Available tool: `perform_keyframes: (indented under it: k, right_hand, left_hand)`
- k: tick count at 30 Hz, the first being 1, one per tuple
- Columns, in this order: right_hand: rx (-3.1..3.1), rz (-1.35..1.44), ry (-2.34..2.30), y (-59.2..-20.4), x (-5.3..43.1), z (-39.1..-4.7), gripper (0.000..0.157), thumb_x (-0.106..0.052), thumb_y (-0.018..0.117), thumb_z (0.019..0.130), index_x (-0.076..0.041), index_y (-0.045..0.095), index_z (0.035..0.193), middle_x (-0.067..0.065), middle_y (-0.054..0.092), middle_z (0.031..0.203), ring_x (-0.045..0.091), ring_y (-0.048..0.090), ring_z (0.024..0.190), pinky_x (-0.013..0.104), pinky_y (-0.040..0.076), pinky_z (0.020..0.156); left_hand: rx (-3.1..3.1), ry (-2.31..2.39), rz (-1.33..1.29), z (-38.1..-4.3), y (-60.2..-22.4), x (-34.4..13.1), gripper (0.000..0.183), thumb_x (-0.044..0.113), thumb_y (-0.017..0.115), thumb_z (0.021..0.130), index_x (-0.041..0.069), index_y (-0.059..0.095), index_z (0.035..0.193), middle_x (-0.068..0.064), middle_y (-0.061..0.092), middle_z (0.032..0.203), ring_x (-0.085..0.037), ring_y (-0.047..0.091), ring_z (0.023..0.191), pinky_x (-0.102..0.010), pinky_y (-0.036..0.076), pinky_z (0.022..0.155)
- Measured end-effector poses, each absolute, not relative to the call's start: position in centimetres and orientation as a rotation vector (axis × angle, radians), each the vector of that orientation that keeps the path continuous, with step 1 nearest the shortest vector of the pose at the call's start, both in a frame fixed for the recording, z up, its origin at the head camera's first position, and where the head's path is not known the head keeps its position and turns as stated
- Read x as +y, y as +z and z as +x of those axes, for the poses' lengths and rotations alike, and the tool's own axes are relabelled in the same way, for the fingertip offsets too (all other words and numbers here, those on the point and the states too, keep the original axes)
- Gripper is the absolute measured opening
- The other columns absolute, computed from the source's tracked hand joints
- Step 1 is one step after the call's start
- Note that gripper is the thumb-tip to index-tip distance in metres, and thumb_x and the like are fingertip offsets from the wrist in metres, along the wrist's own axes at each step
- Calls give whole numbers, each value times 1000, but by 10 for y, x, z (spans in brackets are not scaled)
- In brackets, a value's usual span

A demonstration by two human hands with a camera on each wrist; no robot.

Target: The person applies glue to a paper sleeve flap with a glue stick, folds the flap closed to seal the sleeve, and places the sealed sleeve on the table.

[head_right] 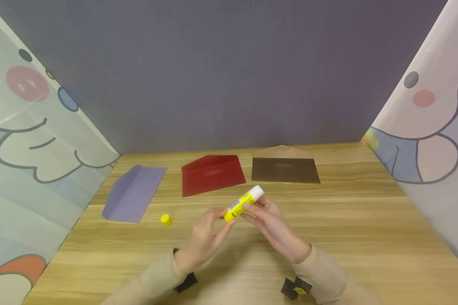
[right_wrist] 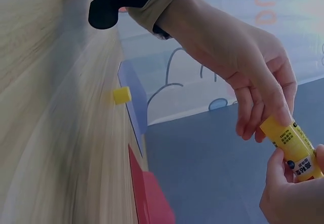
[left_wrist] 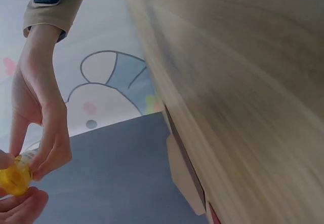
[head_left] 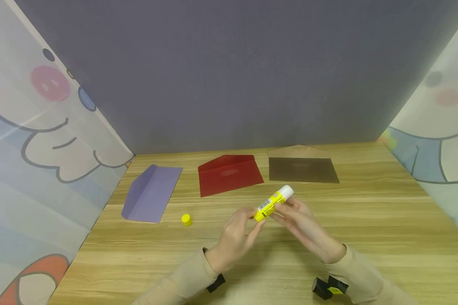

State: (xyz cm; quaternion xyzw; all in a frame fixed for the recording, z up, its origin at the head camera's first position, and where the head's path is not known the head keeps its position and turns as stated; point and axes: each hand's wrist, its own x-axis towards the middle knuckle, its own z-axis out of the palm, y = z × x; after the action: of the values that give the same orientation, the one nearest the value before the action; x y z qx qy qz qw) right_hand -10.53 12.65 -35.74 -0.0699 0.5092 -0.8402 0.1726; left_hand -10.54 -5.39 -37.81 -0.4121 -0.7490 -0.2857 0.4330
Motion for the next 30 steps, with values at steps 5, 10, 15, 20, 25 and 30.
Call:
perform_keyframes:
  k: [5, 10, 15, 20, 25, 30]
  right_hand:
    - [1509, -156, -2373, -359, 131, -107, 32, -8, 51, 88, -1, 38, 116, 3, 50, 109, 12, 51, 103, 29, 40, 93]
    - [1576, -135, -2378, -360, 138, -109, 20, -7, 50, 88, -6, 46, 108, 1, 53, 105, 12, 53, 100, 27, 41, 91]
    - [1667, -129, -2364, -360, 147, -111, 21, -9, 51, 88, -7, 47, 109, -1, 53, 105, 12, 53, 100, 26, 42, 90]
    - [1709, -123, -2384, -358, 159, -112, 18, -8, 51, 89, -9, 50, 107, -1, 52, 106, 11, 53, 100, 24, 43, 88]
    - [1760, -199, -2417, -357, 173, -114, 18, -5, 51, 88, -11, 52, 106, -3, 54, 103, 8, 54, 98, 21, 44, 86]
    - [1840, -240, -2401, -358, 183, -116, 22, -3, 51, 88, -12, 51, 108, -3, 56, 104, 7, 55, 98, 18, 44, 85]
  left_hand:
    - [-1935, -681, -1040, -106, -378, -53, 24, 16, 60, 84, -4, 53, 94, -9, 62, 83, -17, 61, 74, -20, 50, 73]
    - [-2027, -642, -1066, -107, -376, -50, 26, 17, 64, 80, -1, 55, 96, -6, 63, 84, -14, 60, 74, -18, 49, 72]
    - [-2091, -618, -1124, -111, -373, -46, 24, 13, 64, 76, 0, 56, 95, -4, 63, 84, -13, 60, 72, -16, 48, 71]
    - [-2170, -629, -1135, -120, -371, -40, 16, 10, 62, 76, 0, 57, 88, -5, 63, 79, -14, 61, 68, -16, 49, 65]
    - [-2370, -620, -1113, -133, -371, -33, 11, 11, 59, 80, 1, 59, 86, -6, 64, 78, -11, 59, 62, -13, 46, 55]
    - [-2623, -535, -1139, -152, -366, -24, 18, 17, 54, 86, 1, 60, 93, -7, 66, 87, -9, 59, 62, -9, 43, 51]
